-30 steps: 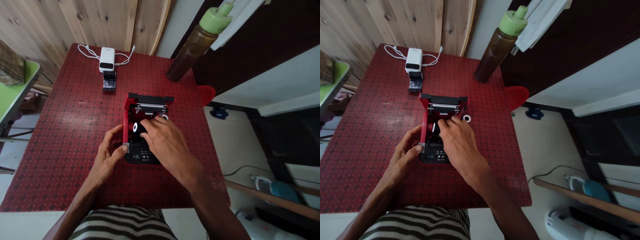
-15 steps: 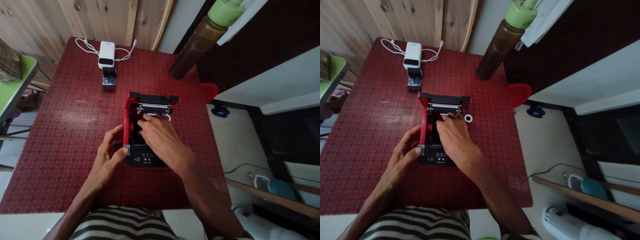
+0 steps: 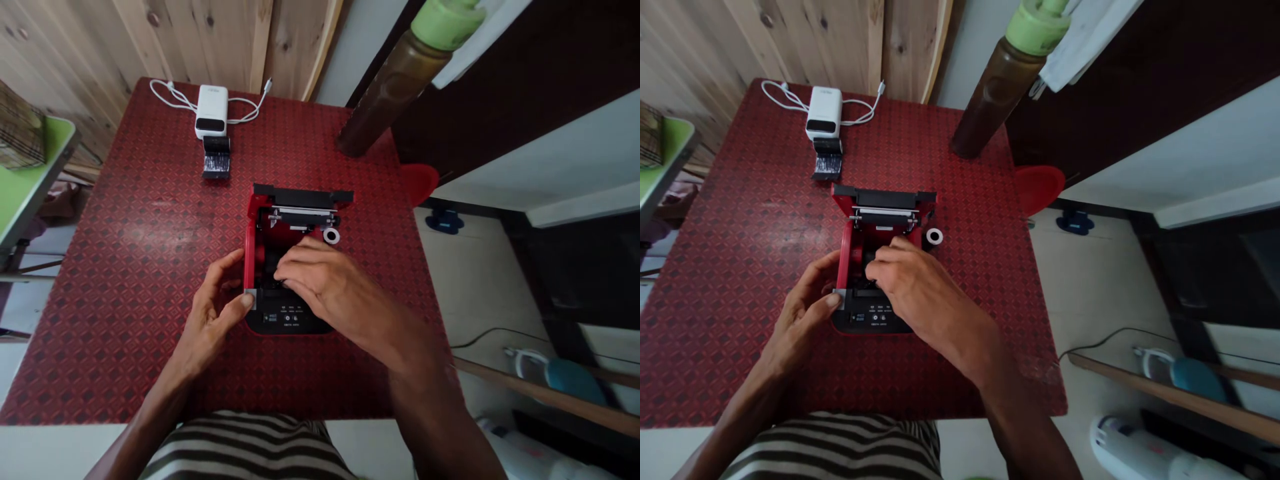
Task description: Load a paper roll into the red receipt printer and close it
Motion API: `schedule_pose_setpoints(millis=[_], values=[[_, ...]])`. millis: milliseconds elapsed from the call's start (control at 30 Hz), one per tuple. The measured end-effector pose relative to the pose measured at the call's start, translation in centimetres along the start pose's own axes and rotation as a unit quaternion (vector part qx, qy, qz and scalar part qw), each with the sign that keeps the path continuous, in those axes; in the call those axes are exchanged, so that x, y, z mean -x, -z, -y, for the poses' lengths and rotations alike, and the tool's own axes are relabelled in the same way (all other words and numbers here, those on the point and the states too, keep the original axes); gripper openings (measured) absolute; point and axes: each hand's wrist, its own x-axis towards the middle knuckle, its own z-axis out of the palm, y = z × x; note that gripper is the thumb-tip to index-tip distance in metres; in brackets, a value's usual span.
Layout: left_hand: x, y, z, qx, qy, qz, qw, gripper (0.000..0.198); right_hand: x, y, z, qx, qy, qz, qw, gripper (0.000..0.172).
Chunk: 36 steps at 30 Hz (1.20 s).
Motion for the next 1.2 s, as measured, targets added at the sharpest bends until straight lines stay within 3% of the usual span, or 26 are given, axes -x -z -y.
schedule_pose_setpoints(millis=[133,233,400,467,600,733,767,867,933,1033,1200], values=[[0.0,0.6,-0.4,-0.014,0.003,-0.02,1.0,0.06,1.2,-0.1,0.7,0.007,-0.014,-0.106,0.994,0.022],[-1.3,0.6,-1.5,-0.074,-0.031,-0.053,0.995,0.061,2.6,-0.6,1.7,-0.019,-0.021,-0.161,0.987,0.023],[-5.6,-0.4,-4.1,-0.137,-0.184,-0.05,0.972,0.065,4.1,-2.3,3.0,-0.035,-0.05,-0.193,0.979,0.02],[-6.7,-0.8,-4.7,-0.139,-0.197,-0.036,0.97,0.054,4.6,-2.7,3.4,-0.013,-0.057,-0.2,0.978,0.021],[-6.4,-1.2,-5.1,-0.135,-0.208,-0.08,0.966,0.034,5.2,-3.1,4.1,0.073,-0.05,-0.228,0.97,0.019],[-4.7,-1.2,-4.4,-0.133,-0.176,-0.078,0.972,0.017,5.3,-4.0,4.8,0.167,-0.037,-0.276,0.946,0.02],[-4.2,-1.0,-4.0,-0.12,-0.166,-0.074,0.976,0.02,5.3,-4.2,4.9,0.183,-0.042,-0.288,0.939,0.019],[-3.1,-0.6,-2.6,-0.069,-0.113,-0.052,0.99,0.055,5.3,-4.7,4.8,0.199,-0.062,-0.315,0.926,0.015],[-2.6,-0.4,-1.8,-0.042,-0.061,-0.035,0.997,0.065,5.2,-4.8,4.6,0.182,-0.067,-0.305,0.932,0.016],[-2.2,-0.3,-1.1,-0.01,-0.005,-0.013,1.0,0.063,5.2,-4.7,4.4,0.153,-0.064,-0.283,0.945,0.02],[-2.1,-0.4,-1.0,0.007,-0.005,-0.002,1.0,0.058,5.1,-4.7,4.4,0.146,-0.063,-0.275,0.948,0.02]])
